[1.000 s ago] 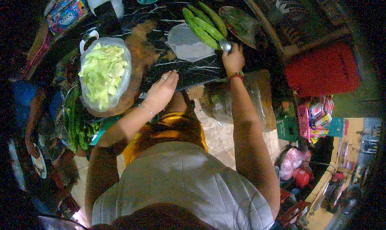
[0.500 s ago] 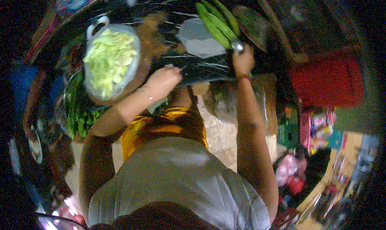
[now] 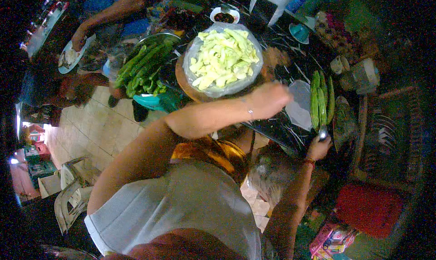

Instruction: The person peels long green vegetables with a spoon, collecting the peeled pieces into a plastic bag. The person also scrapes a cutting board with the spoon and places the peeled vegetable into a bowl.

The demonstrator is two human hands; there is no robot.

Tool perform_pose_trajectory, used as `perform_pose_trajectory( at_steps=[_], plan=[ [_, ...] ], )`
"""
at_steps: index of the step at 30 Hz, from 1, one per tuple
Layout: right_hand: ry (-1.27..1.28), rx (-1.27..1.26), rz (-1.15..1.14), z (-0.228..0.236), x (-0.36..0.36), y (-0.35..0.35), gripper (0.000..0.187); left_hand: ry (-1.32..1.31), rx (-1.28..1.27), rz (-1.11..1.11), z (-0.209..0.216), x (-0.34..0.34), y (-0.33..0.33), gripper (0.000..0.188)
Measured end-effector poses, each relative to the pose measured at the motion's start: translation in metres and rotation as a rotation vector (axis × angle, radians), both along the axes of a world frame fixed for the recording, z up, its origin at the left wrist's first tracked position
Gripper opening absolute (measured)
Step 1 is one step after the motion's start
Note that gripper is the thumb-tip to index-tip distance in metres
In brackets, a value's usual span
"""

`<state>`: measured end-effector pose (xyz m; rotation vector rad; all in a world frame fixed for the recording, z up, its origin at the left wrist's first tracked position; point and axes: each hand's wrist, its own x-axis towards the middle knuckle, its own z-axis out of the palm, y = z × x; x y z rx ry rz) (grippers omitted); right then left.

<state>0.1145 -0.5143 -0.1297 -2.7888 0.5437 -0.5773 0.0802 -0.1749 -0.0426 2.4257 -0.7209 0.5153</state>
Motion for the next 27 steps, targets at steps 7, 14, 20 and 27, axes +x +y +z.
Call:
perform_pose_trajectory(
  at_steps=[7, 14, 20, 27],
  plan=[
    [-0.046, 0.020, 0.024, 0.009, -0.011, 0.009, 0.048, -0.112, -0.162, 0.410, 0.092, -0.043, 0.184, 0.016],
    [-0.095, -0.060, 0.009, -0.011, -0.014, -0.009, 0.044, 0.076, -0.054, 0.802, 0.057, -0.093, 0.328, 0.017],
    [-0.091, -0.111, 0.019, -0.010, -0.003, -0.007, 0.048, 0.102, -0.322, 0.539, 0.041, -0.057, 0.294, 0.018],
    [-0.077, -0.095, 0.010, -0.002, -0.007, -0.001, 0.053, 0.137, -0.130, 0.330, 0.067, -0.012, 0.236, 0.014]
  ],
)
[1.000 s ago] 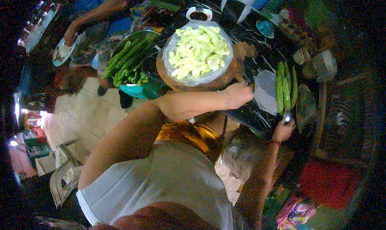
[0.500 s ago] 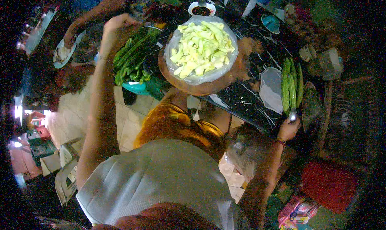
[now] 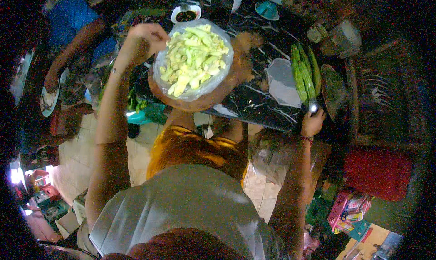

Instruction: The person peels long green vegetables with a spoon, collecting the peeled pieces into a plastic bag. The person also scrapes a cutting board with the spoon and places the peeled vegetable into a bowl.

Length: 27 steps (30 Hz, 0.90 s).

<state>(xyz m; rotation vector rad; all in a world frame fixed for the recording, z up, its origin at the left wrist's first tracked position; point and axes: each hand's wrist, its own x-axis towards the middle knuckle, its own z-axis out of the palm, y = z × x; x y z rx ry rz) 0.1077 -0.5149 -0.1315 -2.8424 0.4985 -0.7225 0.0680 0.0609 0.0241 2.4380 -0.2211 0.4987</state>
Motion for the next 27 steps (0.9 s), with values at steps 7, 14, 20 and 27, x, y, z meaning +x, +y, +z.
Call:
perform_pose_trajectory(
  at_steps=[7, 14, 20, 27],
  plan=[
    [0.038, 0.077, -0.001, 0.003, -0.005, 0.006, 0.049, 0.364, -0.320, -0.063, -0.026, -0.006, 0.016, 0.011],
    [0.003, 0.019, -0.031, -0.009, -0.003, -0.003, 0.049, 0.230, -0.234, 0.073, -0.035, -0.001, 0.005, 0.013],
    [0.047, 0.092, 0.011, 0.011, -0.001, 0.011, 0.048, 0.218, -0.303, 0.104, -0.059, 0.006, 0.017, 0.012],
    [0.018, 0.044, 0.001, -0.003, -0.002, -0.002, 0.048, 0.255, -0.386, 0.169, -0.026, -0.005, 0.002, 0.018]
  ],
)
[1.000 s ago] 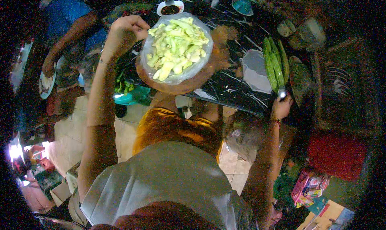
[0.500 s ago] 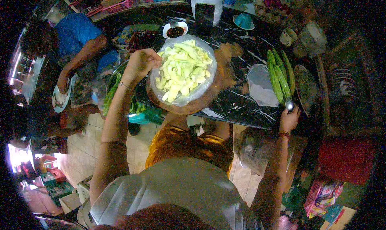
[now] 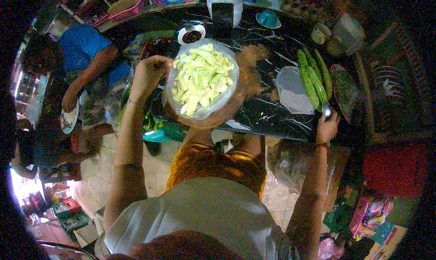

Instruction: The person peels long green vegetables with a spoon, collecting the peeled pieces into a plastic bag. The person also scrapes a cutting board with the spoon and places the peeled vegetable into a bowl.

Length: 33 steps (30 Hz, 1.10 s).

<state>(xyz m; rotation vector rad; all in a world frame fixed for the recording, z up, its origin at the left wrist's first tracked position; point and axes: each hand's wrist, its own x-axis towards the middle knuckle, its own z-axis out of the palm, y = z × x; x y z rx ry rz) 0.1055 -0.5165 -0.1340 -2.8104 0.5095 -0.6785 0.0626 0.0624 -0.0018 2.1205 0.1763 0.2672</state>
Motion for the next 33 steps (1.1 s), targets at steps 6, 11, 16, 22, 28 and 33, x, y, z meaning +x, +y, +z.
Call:
perform_pose_trajectory(
  at_steps=[6, 11, 16, 22, 28, 33],
  plan=[
    [0.015, 0.013, -0.025, -0.003, 0.003, 0.000, 0.051, -0.126, -0.135, -0.117, -0.019, 0.005, 0.008, 0.014],
    [-0.002, 0.024, -0.001, 0.001, -0.001, 0.003, 0.049, -0.097, -0.060, -0.072, -0.009, 0.000, 0.006, 0.018],
    [-0.046, 0.004, -0.040, -0.007, 0.003, -0.001, 0.042, -0.057, -0.214, -0.062, -0.021, 0.009, 0.017, 0.019],
    [-0.016, -0.017, -0.019, -0.006, 0.000, -0.004, 0.053, -0.151, -0.231, -0.073, -0.028, 0.009, 0.016, 0.022],
    [0.010, 0.018, -0.007, 0.003, -0.001, 0.003, 0.054, 0.047, 0.335, 0.039, -0.055, 0.026, 0.035, 0.035],
    [-0.035, 0.000, -0.049, -0.010, 0.004, -0.002, 0.041, 0.042, 0.188, 0.187, -0.037, 0.019, 0.021, 0.023]
  ],
)
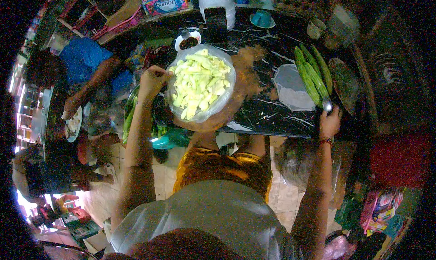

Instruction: The person peels long green vegetables with a spoon, collecting the peeled pieces into a plastic bag. The person also scrapes a cutting board with the spoon and places the peeled vegetable into a bowl.

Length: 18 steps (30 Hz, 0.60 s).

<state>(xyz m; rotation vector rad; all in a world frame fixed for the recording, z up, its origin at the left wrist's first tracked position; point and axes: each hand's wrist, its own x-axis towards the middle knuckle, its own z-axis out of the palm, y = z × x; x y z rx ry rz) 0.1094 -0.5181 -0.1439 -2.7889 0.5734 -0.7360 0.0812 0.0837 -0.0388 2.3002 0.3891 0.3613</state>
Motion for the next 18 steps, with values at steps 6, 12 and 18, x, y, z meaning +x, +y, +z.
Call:
perform_pose_trajectory(
  at_steps=[6, 12, 18],
  plan=[
    [0.066, 0.053, -0.001, 0.015, -0.006, 0.008, 0.044, -0.249, -0.027, -0.108, 0.019, 0.000, 0.000, 0.009],
    [-0.001, 0.001, 0.016, 0.005, -0.002, 0.003, 0.047, -0.390, -0.142, -0.090, -0.006, 0.012, 0.008, 0.022],
    [0.055, 0.019, -0.002, 0.011, -0.004, 0.003, 0.049, -0.189, -0.236, -0.173, -0.028, 0.009, 0.006, 0.025]
  ],
)
